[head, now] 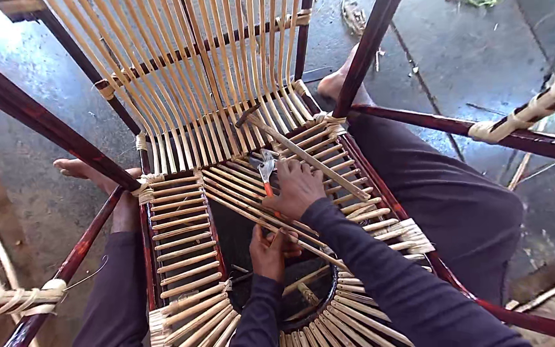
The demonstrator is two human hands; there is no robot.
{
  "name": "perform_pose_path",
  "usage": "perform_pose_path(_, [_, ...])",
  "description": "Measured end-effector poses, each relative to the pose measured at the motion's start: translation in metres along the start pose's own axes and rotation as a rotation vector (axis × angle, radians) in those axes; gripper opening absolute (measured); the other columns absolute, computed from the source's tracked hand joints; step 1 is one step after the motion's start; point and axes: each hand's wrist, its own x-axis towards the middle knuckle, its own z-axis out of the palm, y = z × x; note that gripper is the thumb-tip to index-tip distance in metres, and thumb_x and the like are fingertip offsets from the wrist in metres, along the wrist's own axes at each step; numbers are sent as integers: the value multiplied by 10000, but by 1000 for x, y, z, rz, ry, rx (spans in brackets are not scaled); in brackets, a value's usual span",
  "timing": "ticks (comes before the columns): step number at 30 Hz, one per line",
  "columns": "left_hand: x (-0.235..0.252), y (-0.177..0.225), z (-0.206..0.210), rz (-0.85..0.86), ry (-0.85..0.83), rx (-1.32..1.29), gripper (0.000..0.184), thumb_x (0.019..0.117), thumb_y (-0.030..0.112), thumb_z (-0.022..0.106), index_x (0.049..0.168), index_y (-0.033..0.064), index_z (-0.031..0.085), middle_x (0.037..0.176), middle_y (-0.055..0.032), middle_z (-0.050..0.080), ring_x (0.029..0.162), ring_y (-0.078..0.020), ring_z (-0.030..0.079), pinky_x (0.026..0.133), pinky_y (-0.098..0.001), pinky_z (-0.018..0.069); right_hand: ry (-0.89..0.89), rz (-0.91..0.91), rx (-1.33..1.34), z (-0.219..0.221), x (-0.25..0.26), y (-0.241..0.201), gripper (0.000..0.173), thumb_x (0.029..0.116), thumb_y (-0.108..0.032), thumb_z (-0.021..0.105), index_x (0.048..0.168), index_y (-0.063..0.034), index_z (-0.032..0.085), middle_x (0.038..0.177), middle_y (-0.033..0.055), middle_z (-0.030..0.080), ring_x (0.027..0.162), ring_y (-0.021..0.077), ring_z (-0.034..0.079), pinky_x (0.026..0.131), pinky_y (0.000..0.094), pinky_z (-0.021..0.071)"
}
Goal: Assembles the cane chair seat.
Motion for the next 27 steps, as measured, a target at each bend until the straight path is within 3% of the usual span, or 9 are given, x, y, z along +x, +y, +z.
perform_pose_path(2, [2, 1, 1, -6, 5, 3, 498, 1028, 9, 583, 1493, 28, 403, 912, -252, 729, 659, -341, 741, 635, -448, 658, -18, 30, 409, -21, -3, 22, 886, 718, -453, 848, 1445, -76, 509, 1344, 185, 605, 1187, 364, 611, 921, 626, 513])
perform_pose_path(4, [0, 0, 1, -14, 31, 11, 495, 1011, 5, 606, 1471, 28, 428, 909, -224, 734, 660, -324, 740, 635, -440, 658, -23, 45, 913, -33, -30, 41, 745, 741, -319, 768, 1408, -96, 524, 1232, 109, 678, 996, 233, 690, 759, 436, 597])
perform_pose_path(7, [0, 3, 4, -25, 44, -3, 533, 1000, 9, 629, 1485, 25, 408, 926, -204, 743, 678, -308, 745, 640, -430, 658, -87, 2, 1315, -44, -92, 64, 705, 786, -377, 709, 1419, -128, 521, 1176, 112, 676, 910, 209, 691, 687, 376, 601])
perform_pose_path(10, [-6, 3, 5, -32, 39, 34, 520, 998, 12, 629, 1475, 32, 423, 946, -194, 755, 701, -308, 754, 646, -429, 659, -173, 132, 1390, -49, -170, 98, 500, 831, -258, 674, 1304, -114, 597, 1147, 164, 696, 931, 285, 719, 763, 460, 628])
perform_pose_path(12, [-5, 2, 7, -37, 50, 32, 536, 976, -17, 654, 1464, 35, 440, 935, -197, 756, 693, -311, 755, 634, -429, 659, -280, 220, 1426, -52, -208, 119, 434, 840, -227, 732, 1224, -64, 613, 1053, 176, 689, 841, 272, 712, 703, 433, 626])
perform_pose_path(15, [-6, -1, 10, -18, 56, -7, 457, 1005, -13, 612, 1435, 30, 462, 925, -198, 754, 661, -308, 748, 613, -428, 657, -521, 312, 1421, -56, -246, 132, 534, 882, -202, 731, 1357, -28, 558, 1055, 177, 687, 800, 270, 708, 688, 436, 629])
perform_pose_path(19, [-10, -7, 14, 41, 57, -25, 406, 1051, 46, 563, 1445, 52, 467, 978, -208, 752, 694, -333, 756, 642, -448, 666, -714, 438, 1417, -57, -255, 122, 489, 932, -174, 645, 1385, -69, 498, 1134, 201, 676, 935, 354, 714, 742, 525, 630])
perform_pose_path(22, [-10, -7, 12, 45, 61, -13, 414, 1045, 30, 567, 1448, 51, 474, 968, -210, 754, 689, -337, 757, 640, -451, 667, -779, 507, 1400, -54, -246, 119, 361, 964, -208, 579, 1294, -79, 512, 1150, 220, 695, 901, 381, 739, 687, 520, 639])
perform_pose_path(27, [-10, -7, 12, 56, 69, -12, 433, 1039, 16, 570, 1459, 55, 474, 963, -201, 755, 680, -328, 756, 620, -442, 665, -854, 634, 1279, -58, -232, 104, 293, 1025, -213, 472, 1291, -95, 509, 1085, 196, 729, 832, 351, 756, 661, 473, 645])
